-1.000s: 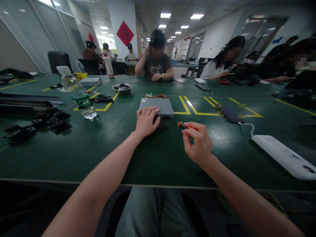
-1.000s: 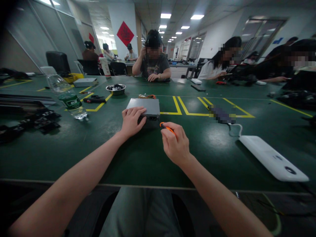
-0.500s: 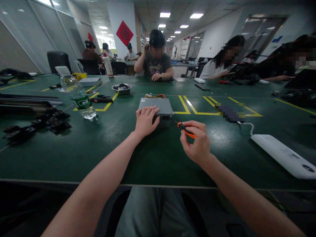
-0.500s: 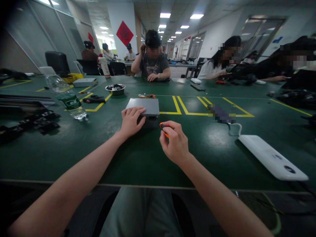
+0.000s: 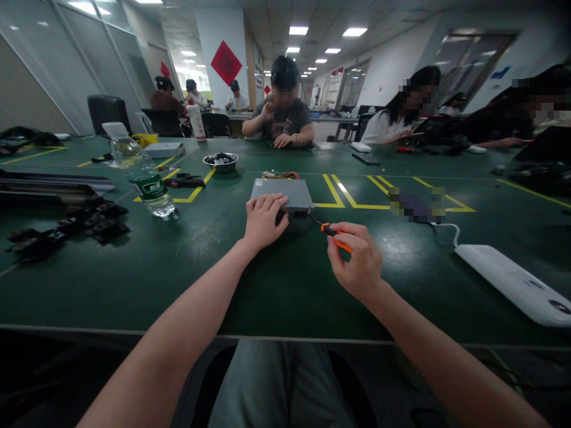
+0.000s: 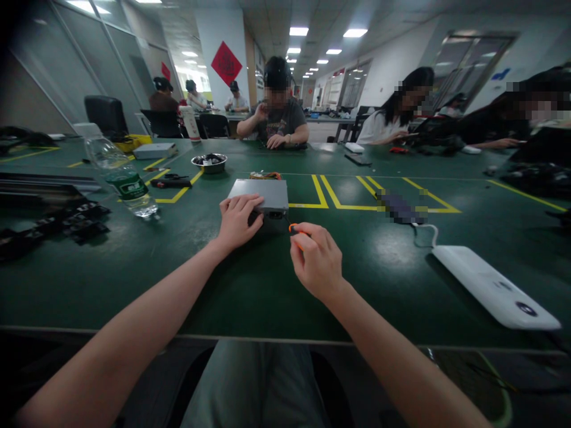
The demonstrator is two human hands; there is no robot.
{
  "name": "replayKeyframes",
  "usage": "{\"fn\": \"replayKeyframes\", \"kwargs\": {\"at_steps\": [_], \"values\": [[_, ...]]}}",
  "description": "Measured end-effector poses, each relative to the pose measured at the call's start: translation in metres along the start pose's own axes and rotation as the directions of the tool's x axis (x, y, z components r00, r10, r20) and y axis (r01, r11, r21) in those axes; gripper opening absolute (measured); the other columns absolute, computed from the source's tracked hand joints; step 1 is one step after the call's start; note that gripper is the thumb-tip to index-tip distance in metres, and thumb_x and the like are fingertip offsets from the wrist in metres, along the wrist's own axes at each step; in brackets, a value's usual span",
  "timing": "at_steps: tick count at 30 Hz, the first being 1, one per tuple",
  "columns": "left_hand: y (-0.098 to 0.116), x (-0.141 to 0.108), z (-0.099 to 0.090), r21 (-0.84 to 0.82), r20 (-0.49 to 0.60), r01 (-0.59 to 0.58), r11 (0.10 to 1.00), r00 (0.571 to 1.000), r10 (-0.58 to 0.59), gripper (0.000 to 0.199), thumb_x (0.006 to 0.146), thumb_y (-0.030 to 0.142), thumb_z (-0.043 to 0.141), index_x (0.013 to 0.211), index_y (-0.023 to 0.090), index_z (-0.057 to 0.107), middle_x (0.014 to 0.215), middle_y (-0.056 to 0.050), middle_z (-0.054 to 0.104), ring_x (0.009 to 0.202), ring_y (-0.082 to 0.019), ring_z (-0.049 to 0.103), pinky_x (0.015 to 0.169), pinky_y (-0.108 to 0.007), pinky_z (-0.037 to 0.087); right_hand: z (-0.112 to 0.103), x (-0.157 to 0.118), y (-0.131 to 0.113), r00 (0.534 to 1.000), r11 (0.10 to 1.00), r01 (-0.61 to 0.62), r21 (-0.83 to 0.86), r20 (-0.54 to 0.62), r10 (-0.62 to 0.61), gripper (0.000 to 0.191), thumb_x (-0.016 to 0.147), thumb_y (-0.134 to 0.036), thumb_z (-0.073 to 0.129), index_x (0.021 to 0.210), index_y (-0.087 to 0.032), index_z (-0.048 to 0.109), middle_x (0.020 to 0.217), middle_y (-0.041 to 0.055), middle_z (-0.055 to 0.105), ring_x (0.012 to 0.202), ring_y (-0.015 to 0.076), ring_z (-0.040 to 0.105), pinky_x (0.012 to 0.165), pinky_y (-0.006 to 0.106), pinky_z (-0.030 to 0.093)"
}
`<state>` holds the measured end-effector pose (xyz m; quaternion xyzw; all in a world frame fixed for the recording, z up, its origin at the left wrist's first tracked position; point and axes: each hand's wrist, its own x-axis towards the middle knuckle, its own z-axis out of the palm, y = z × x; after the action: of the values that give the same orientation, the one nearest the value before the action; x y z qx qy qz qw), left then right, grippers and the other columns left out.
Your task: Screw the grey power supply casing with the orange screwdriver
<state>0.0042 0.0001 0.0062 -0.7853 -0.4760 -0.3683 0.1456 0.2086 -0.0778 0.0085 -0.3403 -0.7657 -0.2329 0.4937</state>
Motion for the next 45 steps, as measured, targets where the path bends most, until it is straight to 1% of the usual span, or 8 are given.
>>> {"fn": "replayKeyframes", "kwargs": {"at_steps": [5,10,16,24,31,36,41,45], "values": [[0.0,0.0002,0.0015,0.01,-0.006,0.013,1.0,1.0,-0.013,0.034,0.085,0.032,0.053,0.119,0.026,0.053,0.126,-0.004,0.057,0.116,-0.024,0.047,0.096,-0.042,0.027,-0.0009,0.0016,-0.002,1.0,1.0,-0.027,0.015,0.003,0.027,0.031,0.078,-0.013,0.059,0.102,-0.023,0.043,0.102,0.0073,0.059,0.093,0.0192,0.059,0.073,0.034,0.054],[0.0001,0.0003,0.0026,0.009,-0.009,0.015,1.0,1.0,-0.015,0.034,0.085,0.033,0.052,0.118,0.026,0.054,0.125,-0.004,0.057,0.115,-0.025,0.048,0.096,-0.042,0.027,-0.0007,0.0029,-0.0034,0.999,0.998,0.047,-0.046,-0.01,-0.048,0.032,0.077,-0.012,0.06,0.101,-0.023,0.043,0.096,0.0068,0.059,0.086,0.0197,0.059,0.071,0.036,0.053],[0.0004,0.0001,0.0022,0.005,-0.013,0.017,1.0,1.0,-0.017,0.033,0.085,0.032,0.053,0.118,0.026,0.053,0.125,-0.004,0.057,0.116,-0.024,0.047,0.096,-0.042,0.027,-0.0001,0.0013,-0.0035,1.0,0.999,-0.024,-0.022,0.008,0.025,0.026,0.078,-0.014,0.058,0.099,-0.023,0.044,0.099,0.0068,0.059,0.09,0.0191,0.059,0.073,0.035,0.053],[0.0011,0.0002,0.0029,0.01,-0.024,0.017,1.0,1.0,-0.017,0.033,0.085,0.032,0.053,0.117,0.026,0.054,0.125,-0.003,0.058,0.116,-0.023,0.048,0.096,-0.041,0.027,-0.0001,0.0029,-0.0066,0.995,0.995,0.096,-0.021,0.006,-0.096,0.032,0.076,-0.008,0.057,0.101,-0.021,0.042,0.098,0.0081,0.06,0.088,0.0181,0.059,0.074,0.033,0.052],[0.0008,0.0001,0.0025,0.003,-0.027,0.009,1.0,1.0,-0.009,0.033,0.085,0.032,0.053,0.117,0.026,0.054,0.125,-0.003,0.058,0.115,-0.023,0.048,0.095,-0.041,0.027,-0.0042,0.0035,-0.0056,0.997,0.995,0.075,-0.063,0.01,-0.075,0.026,0.077,-0.017,0.061,0.097,-0.022,0.045,0.097,0.0085,0.06,0.088,0.0201,0.059,0.072,0.035,0.051],[0.002,0.0003,0.0012,-0.007,-0.012,0.021,1.0,1.0,-0.021,0.033,0.085,0.032,0.052,0.118,0.026,0.054,0.126,-0.004,0.057,0.116,-0.024,0.047,0.096,-0.042,0.027,-0.0006,0.0002,-0.0057,0.996,0.996,0.076,0.043,0.049,-0.078,0.026,0.079,-0.012,0.055,0.1,-0.022,0.044,0.099,0.0076,0.063,0.086,0.0166,0.062,0.068,0.029,0.053],[0.0021,0.0003,0.0009,-0.013,0.004,0.032,0.999,0.999,-0.032,0.034,0.085,0.033,0.052,0.119,0.027,0.053,0.127,-0.004,0.057,0.117,-0.024,0.047,0.097,-0.042,0.027,-0.0009,-0.0008,-0.0059,0.996,0.996,0.0,0.085,0.093,-0.008,0.016,0.081,-0.015,0.054,0.092,-0.022,0.047,0.099,0.006,0.064,0.088,0.0161,0.064,0.07,0.03,0.054],[0.0017,0.0005,0.0013,-0.009,0.006,0.034,0.999,0.999,-0.034,0.034,0.085,0.033,0.052,0.118,0.026,0.053,0.127,-0.004,0.057,0.117,-0.024,0.047,0.097,-0.042,0.027,-0.0037,0.0023,-0.0069,0.995,0.99,0.063,0.126,0.075,-0.073,0.017,0.082,-0.017,0.057,0.094,-0.023,0.046,0.102,0.0064,0.059,0.087,0.0144,0.06,0.068,0.029,0.054]]}}
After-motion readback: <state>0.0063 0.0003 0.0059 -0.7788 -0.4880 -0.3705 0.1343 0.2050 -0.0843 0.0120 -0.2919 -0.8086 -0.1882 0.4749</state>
